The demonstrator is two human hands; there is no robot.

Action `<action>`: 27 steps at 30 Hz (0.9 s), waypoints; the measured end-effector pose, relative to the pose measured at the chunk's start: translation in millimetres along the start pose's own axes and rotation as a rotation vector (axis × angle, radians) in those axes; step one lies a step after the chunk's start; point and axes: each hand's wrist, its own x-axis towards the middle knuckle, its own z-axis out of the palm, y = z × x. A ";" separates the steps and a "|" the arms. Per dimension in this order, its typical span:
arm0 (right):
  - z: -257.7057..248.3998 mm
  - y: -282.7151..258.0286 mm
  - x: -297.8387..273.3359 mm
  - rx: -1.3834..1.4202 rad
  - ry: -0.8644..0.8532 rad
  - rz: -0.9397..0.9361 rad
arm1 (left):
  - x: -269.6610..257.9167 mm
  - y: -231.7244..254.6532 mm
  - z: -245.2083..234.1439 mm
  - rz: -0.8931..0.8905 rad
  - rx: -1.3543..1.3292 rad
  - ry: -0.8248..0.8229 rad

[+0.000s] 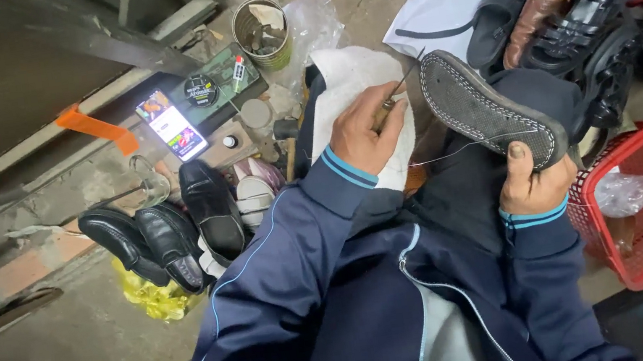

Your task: Hand-sewing a shoe sole to the upper part of a shoe using a needle and thread.

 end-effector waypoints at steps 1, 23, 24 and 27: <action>0.8 -1.5 2.5 -0.003 -0.008 0.002 | 1.2 -1.2 -0.3 -0.007 -0.004 0.002; 8.3 5.1 6.9 -0.092 -0.048 0.026 | 9.6 -31.8 8.4 0.014 -0.032 0.019; 10.4 4.6 9.6 -0.083 -0.063 0.002 | 8.3 -32.8 9.3 0.019 -0.036 0.023; 22.1 1.1 12.5 -0.038 -0.086 0.017 | 7.1 -30.1 1.8 0.017 -0.024 0.028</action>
